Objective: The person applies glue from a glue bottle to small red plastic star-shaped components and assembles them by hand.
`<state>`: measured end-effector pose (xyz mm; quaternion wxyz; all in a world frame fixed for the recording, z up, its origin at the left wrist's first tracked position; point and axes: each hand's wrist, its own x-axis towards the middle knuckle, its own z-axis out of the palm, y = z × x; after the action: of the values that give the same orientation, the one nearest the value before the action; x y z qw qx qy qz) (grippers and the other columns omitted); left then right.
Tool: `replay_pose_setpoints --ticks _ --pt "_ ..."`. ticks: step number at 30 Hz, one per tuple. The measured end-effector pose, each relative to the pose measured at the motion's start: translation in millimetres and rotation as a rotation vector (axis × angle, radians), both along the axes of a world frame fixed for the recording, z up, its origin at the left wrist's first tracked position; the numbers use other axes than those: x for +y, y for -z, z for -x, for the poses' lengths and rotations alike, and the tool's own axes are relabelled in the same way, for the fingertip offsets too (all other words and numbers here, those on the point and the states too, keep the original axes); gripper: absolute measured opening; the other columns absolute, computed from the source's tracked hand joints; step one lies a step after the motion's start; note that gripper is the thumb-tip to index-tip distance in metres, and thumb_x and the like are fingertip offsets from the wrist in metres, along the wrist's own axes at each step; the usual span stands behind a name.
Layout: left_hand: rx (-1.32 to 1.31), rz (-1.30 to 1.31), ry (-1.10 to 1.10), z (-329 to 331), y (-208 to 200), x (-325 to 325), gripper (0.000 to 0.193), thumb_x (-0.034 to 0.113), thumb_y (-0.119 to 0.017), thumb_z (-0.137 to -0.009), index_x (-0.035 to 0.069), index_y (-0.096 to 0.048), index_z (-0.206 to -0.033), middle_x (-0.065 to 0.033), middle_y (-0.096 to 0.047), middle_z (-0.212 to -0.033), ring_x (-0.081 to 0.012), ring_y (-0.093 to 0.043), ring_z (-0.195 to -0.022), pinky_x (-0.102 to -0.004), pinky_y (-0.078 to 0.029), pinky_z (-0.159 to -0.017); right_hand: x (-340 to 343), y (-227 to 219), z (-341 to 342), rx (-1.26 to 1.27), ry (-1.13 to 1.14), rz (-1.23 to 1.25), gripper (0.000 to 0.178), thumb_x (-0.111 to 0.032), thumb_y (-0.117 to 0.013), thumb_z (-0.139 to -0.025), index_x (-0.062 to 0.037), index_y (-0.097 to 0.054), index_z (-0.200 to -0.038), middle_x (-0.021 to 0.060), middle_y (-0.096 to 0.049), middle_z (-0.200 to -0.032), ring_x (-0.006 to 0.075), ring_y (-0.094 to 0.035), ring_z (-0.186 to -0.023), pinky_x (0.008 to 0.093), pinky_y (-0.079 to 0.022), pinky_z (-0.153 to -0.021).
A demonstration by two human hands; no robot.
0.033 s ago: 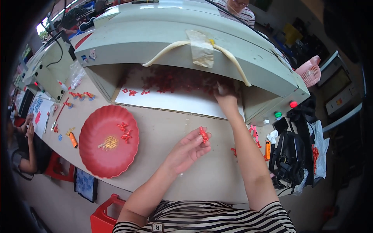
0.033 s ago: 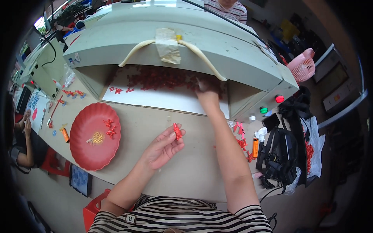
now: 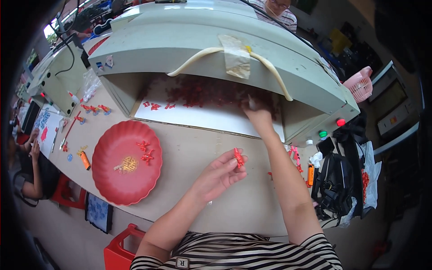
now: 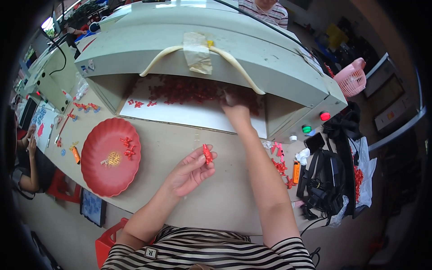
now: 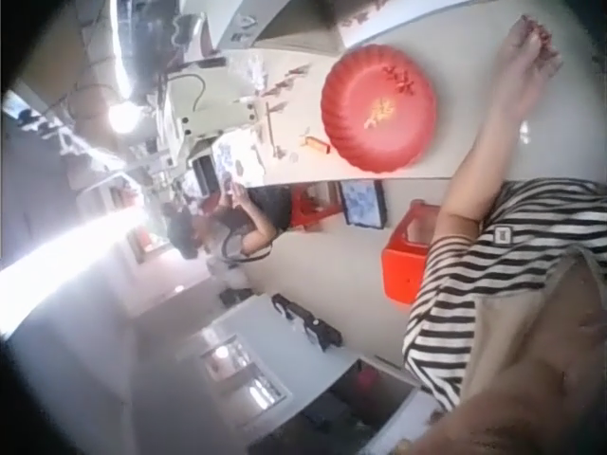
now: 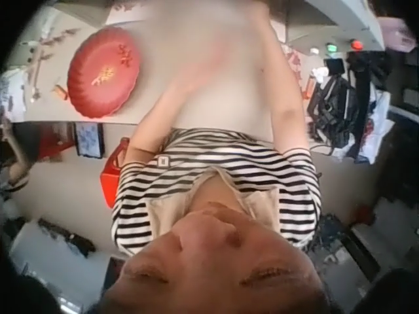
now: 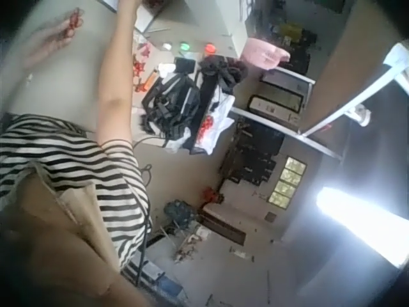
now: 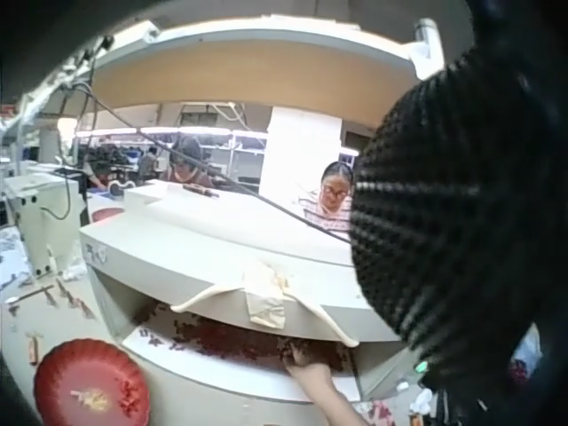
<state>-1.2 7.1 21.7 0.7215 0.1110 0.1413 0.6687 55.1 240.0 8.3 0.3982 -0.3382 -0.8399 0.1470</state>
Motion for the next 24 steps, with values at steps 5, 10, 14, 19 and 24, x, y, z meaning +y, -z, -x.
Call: replay_pose_setpoints --ticks 5,10,14,19,24 --pt "-0.048 -0.169 0.137 1.5 4.7 -10.1 0.032 0.008 -0.049 -0.089 0.005 -0.044 -0.121 -0.0112 -0.055 -0.110 -0.0175 -0.060 -0.089 -0.0317 -0.053 -0.081 -46.6 -8.9 69.6 -0.120 -0.315 0.421 0.038 -0.024 -0.061 -0.077 -0.0096 -0.058 -0.112 0.0144 -0.061 -0.103 0.0277 -0.057 -0.097 0.0330 -0.044 -0.083" --pt "-0.083 -0.235 0.202 1.6 3.4 -11.1 0.032 0.007 -0.048 -0.089 0.005 -0.045 -0.121 -0.0128 -0.055 -0.111 -0.0196 -0.061 -0.090 -0.0329 -0.053 -0.081 -60.7 -6.2 121.3 -0.306 -0.416 0.161 0.026 -0.017 -0.058 -0.078 -0.0065 -0.061 -0.101 0.0151 -0.058 -0.106 0.0308 -0.057 -0.097 0.0386 -0.045 -0.082" --pt "-0.061 -0.257 0.102 4.4 1.6 -11.4 0.032 0.008 -0.049 -0.090 0.005 -0.044 -0.121 -0.0126 -0.055 -0.112 -0.0166 -0.061 -0.090 -0.0301 -0.053 -0.081 -62.7 0.4 142.1 -0.489 -0.348 -0.246 0.026 -0.010 -0.060 -0.074 -0.0058 -0.060 -0.100 0.0182 -0.053 -0.109 0.0334 -0.057 -0.094 0.0419 -0.047 -0.079" --pt "-0.024 -0.198 0.025 4.9 -2.6 -12.9 0.030 0.004 -0.050 -0.088 0.005 -0.047 -0.118 -0.0133 -0.055 -0.111 -0.0196 -0.061 -0.090 -0.0320 -0.053 -0.081 -78.7 -10.8 129.8 -0.426 -0.410 0.027 0.028 -0.008 -0.061 -0.071 -0.0036 -0.057 -0.098 0.0186 -0.059 -0.094 0.0337 -0.059 -0.087 0.0421 -0.048 -0.075" --pt "0.133 -0.099 -0.125 1.4 -0.3 -8.0 0.030 0.005 -0.052 -0.087 0.006 -0.048 -0.117 -0.0116 -0.056 -0.110 -0.0185 -0.061 -0.090 -0.0316 -0.052 -0.082 -93.7 -13.8 88.2 0.078 -0.410 0.321 0.020 -0.011 -0.061 -0.076 -0.0039 -0.058 -0.094 0.0123 -0.062 -0.083 0.0257 -0.061 -0.080 0.0343 -0.047 -0.069"
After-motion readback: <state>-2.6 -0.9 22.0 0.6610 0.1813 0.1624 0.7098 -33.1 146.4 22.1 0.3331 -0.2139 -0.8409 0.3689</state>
